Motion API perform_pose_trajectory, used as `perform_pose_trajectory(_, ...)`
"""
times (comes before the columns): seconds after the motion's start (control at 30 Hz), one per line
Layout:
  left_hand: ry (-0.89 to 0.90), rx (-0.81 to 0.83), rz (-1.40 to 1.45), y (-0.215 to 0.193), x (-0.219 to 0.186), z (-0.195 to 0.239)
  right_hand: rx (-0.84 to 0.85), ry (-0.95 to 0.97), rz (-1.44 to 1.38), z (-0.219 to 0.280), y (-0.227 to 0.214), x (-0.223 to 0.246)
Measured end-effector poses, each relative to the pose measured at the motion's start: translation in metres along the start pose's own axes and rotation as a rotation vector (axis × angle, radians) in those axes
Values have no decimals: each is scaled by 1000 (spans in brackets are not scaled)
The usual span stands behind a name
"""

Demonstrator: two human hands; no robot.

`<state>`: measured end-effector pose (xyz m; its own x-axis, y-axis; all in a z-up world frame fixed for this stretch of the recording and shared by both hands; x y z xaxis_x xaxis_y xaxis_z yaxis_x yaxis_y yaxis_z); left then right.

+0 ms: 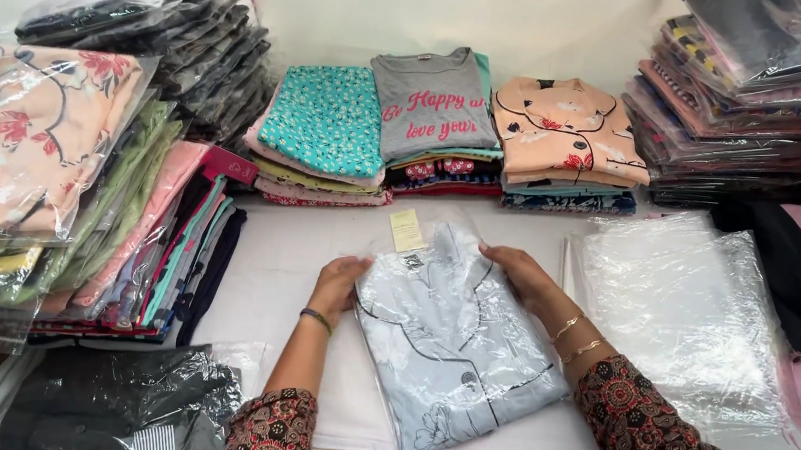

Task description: The person folds various garments, including a yellow polka-dot shirt, a light green shirt, a peach floral shirt, and a light blue floral shirt, then places each into a clear plastic bag. They insert a small tag into each bag and seal it before stacking the packaged items on the left side of the table.

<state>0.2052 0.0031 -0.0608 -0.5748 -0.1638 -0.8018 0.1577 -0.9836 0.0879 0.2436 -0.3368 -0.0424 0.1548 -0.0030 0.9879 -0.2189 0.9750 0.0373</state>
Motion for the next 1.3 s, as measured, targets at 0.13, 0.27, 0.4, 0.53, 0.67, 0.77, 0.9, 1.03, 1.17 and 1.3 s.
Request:
perform_pose_trajectory(0.13,160,121,-22,10,2,-37,-21,-50,-14,-15,5,18)
perform_pose_trajectory(0.27,509,176,-2,22,-73,19,29,-276,-40,-20,3,79)
perform_pose_trajectory(0.4,824,338,7,39,-167,182,79,-886,-126,32,-4,176)
perform_pose_trajectory(0.53,1067,216,-301,25,-147,217,230,-1054,-58,90,-8,206)
perform_pose_trajectory(0.67,1062,60,-666,18,-37,178,457,-1077,431,88,-19,121)
perform_pose_trajectory(0.77,1066,5,-862,6,35,153,539,-871,717,98,-12,63)
perform_pose_trajectory(0.9,1095,48,-1116,13,34,175,644,-656,809,124,-9,49)
perform_pose_trajectory(1.03,1049,96,-1159,46,27,198,640,-858,776,136,-10,53)
perform_pose_trajectory(1.17,1136,-22,-1234,88,27,187,799,-950,960,168,33,66)
perform_pose_trajectory(1.3,1220,-111,-1454,111,34,153,948,-899,1100,182,53,47)
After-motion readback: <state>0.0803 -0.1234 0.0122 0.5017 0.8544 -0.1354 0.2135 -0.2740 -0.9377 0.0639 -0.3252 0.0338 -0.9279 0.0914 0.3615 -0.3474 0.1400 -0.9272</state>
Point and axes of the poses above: each hand's wrist, its own z-axis away from the middle knuckle, its own y-axis out of the palm, x = y × z, the point moved 4 cm from there along -z, towards the middle knuckle, and after that the axes turned 12 degrees about -y, right-handed, at the moved point
